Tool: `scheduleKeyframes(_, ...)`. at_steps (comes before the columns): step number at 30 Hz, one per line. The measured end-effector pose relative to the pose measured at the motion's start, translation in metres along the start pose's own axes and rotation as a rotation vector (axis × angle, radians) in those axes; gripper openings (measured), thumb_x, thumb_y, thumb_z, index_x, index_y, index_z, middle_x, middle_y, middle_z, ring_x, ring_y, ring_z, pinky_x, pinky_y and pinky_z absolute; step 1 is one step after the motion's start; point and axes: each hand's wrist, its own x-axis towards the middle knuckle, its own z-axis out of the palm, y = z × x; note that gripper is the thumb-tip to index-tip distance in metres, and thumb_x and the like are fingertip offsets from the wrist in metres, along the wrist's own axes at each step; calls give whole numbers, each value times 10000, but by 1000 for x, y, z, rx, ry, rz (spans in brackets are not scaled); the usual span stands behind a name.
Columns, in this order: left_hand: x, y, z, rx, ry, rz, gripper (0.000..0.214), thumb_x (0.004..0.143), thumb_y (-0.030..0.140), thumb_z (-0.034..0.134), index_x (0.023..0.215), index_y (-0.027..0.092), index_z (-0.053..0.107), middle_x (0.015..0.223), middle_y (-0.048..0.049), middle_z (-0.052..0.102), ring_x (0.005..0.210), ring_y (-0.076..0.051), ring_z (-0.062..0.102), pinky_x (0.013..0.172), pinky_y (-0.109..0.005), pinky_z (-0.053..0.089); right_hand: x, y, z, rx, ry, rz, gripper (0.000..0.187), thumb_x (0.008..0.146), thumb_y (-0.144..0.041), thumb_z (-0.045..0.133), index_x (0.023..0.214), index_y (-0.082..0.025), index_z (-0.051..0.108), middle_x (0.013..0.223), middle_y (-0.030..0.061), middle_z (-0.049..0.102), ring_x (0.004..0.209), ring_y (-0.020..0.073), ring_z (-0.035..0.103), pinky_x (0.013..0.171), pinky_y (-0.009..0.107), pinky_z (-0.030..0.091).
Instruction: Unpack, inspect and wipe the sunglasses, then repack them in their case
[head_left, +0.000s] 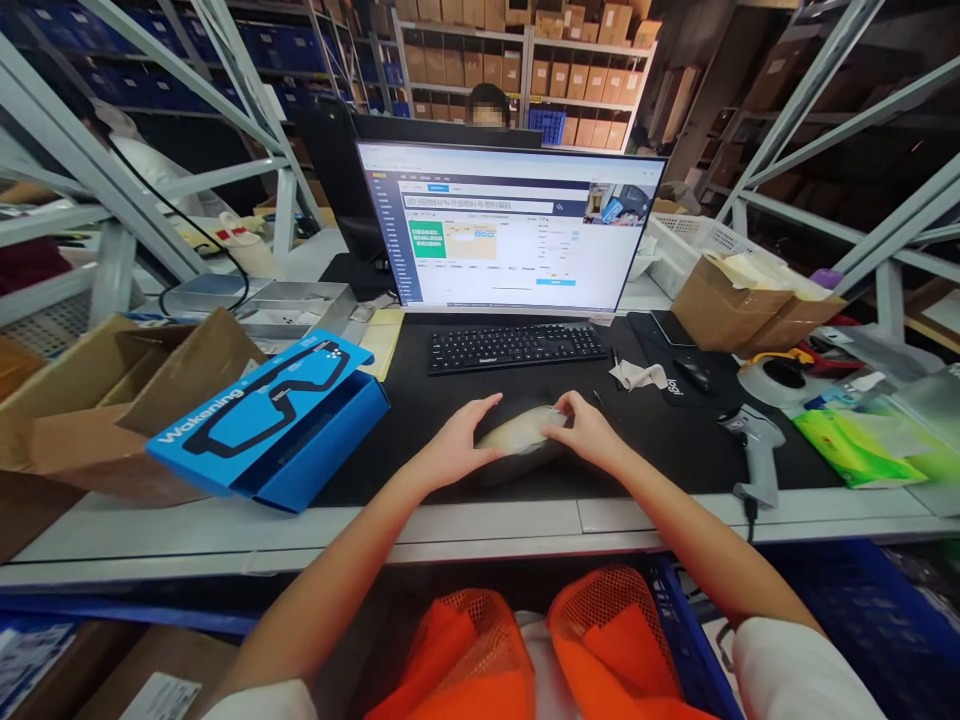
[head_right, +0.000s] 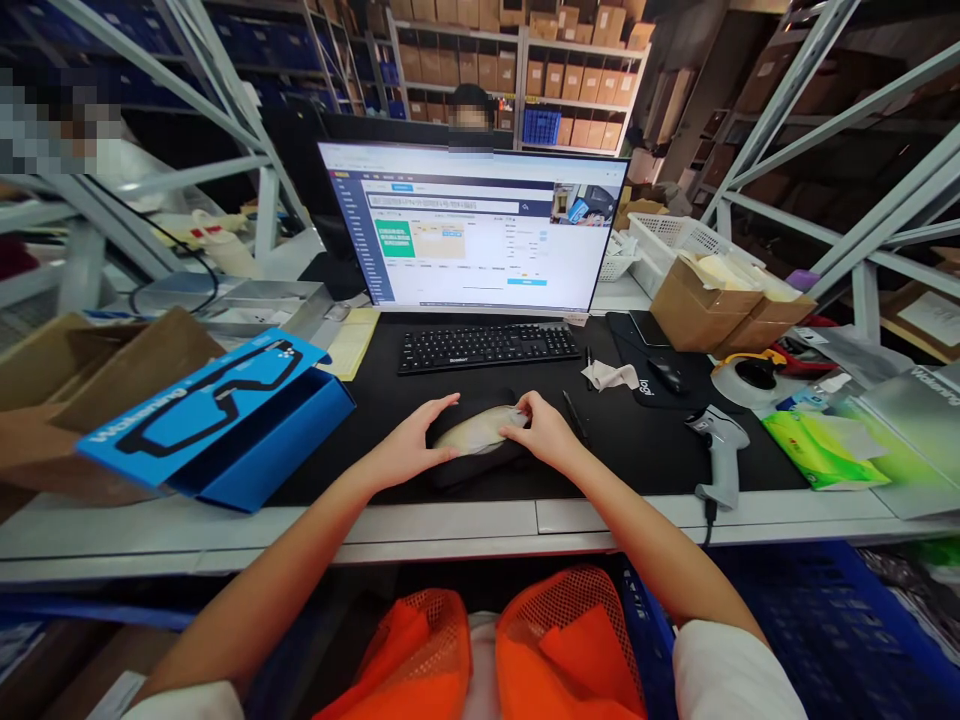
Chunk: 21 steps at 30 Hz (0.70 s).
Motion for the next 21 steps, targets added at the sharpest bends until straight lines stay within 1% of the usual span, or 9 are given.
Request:
scheduleKeyframes(2, 10, 5, -8, 44, -70, 37, 806, 796, 334, 728, 1522, 280, 380, 1511, -98, 488, 1386, -293, 480, 1155, -468, 405, 2, 2, 4, -5, -15, 32, 379, 716, -422, 764, 909, -212, 515, 853, -20, 600, 789, 172, 574, 733, 289, 429)
scheduleKeyframes(3, 14, 9, -10, 65, -99, 67, 763, 814, 333, 709, 1511, 281, 404, 1500, -98, 498, 1372, -288, 494, 1148, -459, 412, 3, 3, 4, -12, -27, 42, 381, 713, -433, 764, 887, -214, 506, 836, -26, 597, 770, 168, 568, 715, 284, 420)
scheduleKeyframes(6, 19, 25, -5, 165, -122, 161, 603, 871, 409, 648, 1444, 283, 510, 1487, -107, 500, 1347, -295, 511, 1134, -473, 413, 6, 4, -2, -40, -89, 51, 350, 717, -431, 759, 817, -215, 504, 781, -38, 597, 719, 159, 553, 661, 269, 392)
scheduleKeyframes(7, 19, 31, 0, 226, -110, 185, 619, 851, 467, 668, 1427, 285, 531, 1511, -116, 474, 1367, -319, 483, 1141, -512, 389, 7, 3, -7, -51, -117, 43, 320, 732, -417, 747, 792, -212, 509, 762, -38, 598, 705, 156, 551, 647, 266, 383)
scheduleKeyframes(10, 13, 42, 19, 436, -73, 231, 858, 695, 558, 796, 1452, 289, 495, 1603, -147, 339, 1446, -409, 343, 1160, -663, 240, 5, 2, -20, -77, -157, -4, 217, 798, -359, 690, 751, -200, 550, 748, -22, 618, 714, 158, 572, 658, 269, 399)
scheduleKeyframes(12, 9, 42, 28, 520, -63, 237, 925, 675, 504, 821, 1488, 279, 441, 1620, -165, 302, 1448, -416, 328, 1150, -685, 207, 0, 0, -26, -77, -72, -39, 142, 827, -316, 664, 799, -193, 599, 805, 2, 654, 768, 168, 602, 716, 283, 440)
scheduleKeyframes(15, 8, 37, 31, 552, -62, 235, 881, 714, 443, 786, 1497, 266, 424, 1602, -168, 339, 1403, -387, 394, 1104, -613, 314, -13, -3, -24, -41, 69, -129, 102, 875, -254, 615, 932, -183, 660, 942, 48, 697, 887, 183, 643, 837, 313, 487)
scheduleKeyframes(18, 10, 32, 29, 553, -51, 259, 831, 736, 438, 757, 1485, 258, 443, 1592, -166, 358, 1381, -384, 418, 1055, -574, 368, -28, -6, -13, -75, 23, -234, 220, 942, -269, 544, 1076, -167, 687, 1126, 108, 704, 1066, 220, 645, 976, 361, 477)
scheduleKeyframes(21, 9, 29, 29, 554, -29, 283, 788, 752, 435, 741, 1470, 261, 467, 1588, -160, 369, 1374, -377, 430, 1046, -554, 375, -35, -8, -3, -175, -40, -239, 345, 976, -307, 502, 1241, -137, 643, 1295, 164, 650, 1214, 271, 592, 1066, 428, 432)
